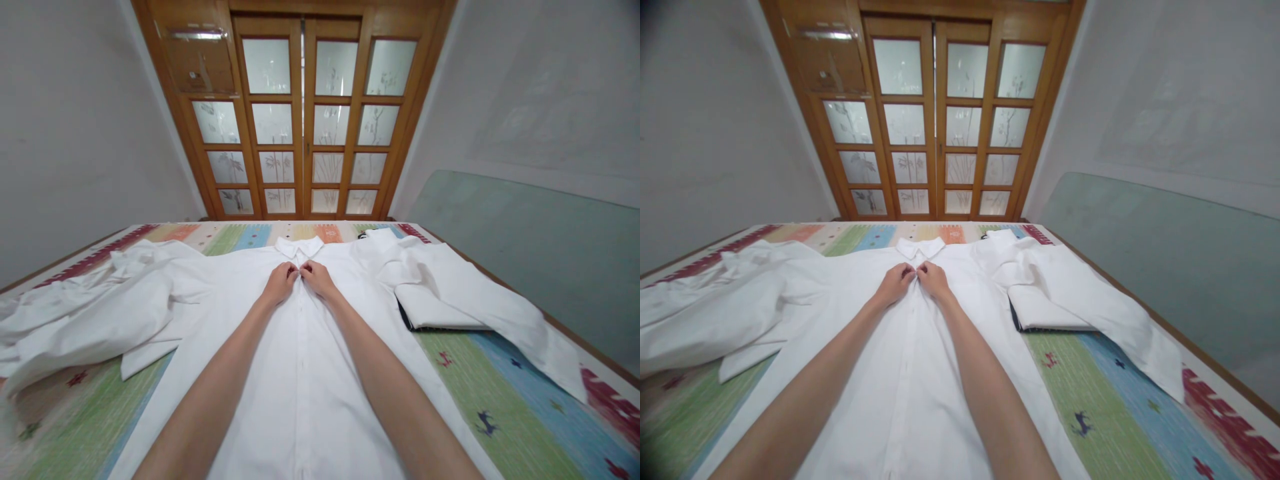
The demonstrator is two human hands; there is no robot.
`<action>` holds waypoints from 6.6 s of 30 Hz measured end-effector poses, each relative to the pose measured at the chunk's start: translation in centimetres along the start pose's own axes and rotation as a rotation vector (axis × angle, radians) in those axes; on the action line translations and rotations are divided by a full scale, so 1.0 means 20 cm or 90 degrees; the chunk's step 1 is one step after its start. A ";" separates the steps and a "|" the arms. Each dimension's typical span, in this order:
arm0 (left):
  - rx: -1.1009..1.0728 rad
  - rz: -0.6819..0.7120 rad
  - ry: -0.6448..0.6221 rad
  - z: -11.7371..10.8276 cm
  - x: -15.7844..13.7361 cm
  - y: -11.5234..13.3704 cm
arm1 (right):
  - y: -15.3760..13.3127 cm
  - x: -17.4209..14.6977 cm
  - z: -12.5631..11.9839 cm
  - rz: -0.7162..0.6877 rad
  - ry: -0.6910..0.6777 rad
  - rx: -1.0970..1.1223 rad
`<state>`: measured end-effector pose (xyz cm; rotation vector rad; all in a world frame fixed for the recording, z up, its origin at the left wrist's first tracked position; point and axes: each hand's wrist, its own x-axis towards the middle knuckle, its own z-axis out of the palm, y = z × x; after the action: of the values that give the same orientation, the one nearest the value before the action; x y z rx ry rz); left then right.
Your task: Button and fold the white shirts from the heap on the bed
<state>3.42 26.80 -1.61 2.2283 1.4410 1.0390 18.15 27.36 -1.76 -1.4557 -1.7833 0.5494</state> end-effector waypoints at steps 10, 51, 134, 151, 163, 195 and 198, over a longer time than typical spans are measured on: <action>-0.002 -0.007 0.010 0.00 -0.01 0.01 | -0.01 -0.01 -0.01 -0.005 0.007 0.009; 0.018 -0.039 0.038 0.00 -0.01 0.03 | 0.03 0.01 0.01 0.021 0.044 0.213; 0.287 0.040 -0.156 -0.07 -0.15 0.04 | -0.07 -0.36 -0.10 -0.069 -0.150 -0.362; 0.279 -0.032 -0.098 -0.03 -0.08 0.10 | -0.01 -0.18 -0.14 0.026 -0.188 -0.413; 0.269 -0.032 -0.002 0.03 0.00 0.08 | 0.05 0.00 -0.13 0.054 -0.186 -0.430; 0.341 0.001 -0.236 -0.14 -0.42 0.19 | -0.08 -0.68 -0.35 -0.211 -0.295 -0.412; 0.339 0.045 -0.247 -0.18 -0.49 0.18 | -0.10 -0.79 -0.39 -0.243 -0.316 -0.392</action>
<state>0.93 16.07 -1.00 2.6584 1.5928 0.2122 23.85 10.64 0.05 -1.3674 -2.7258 0.1634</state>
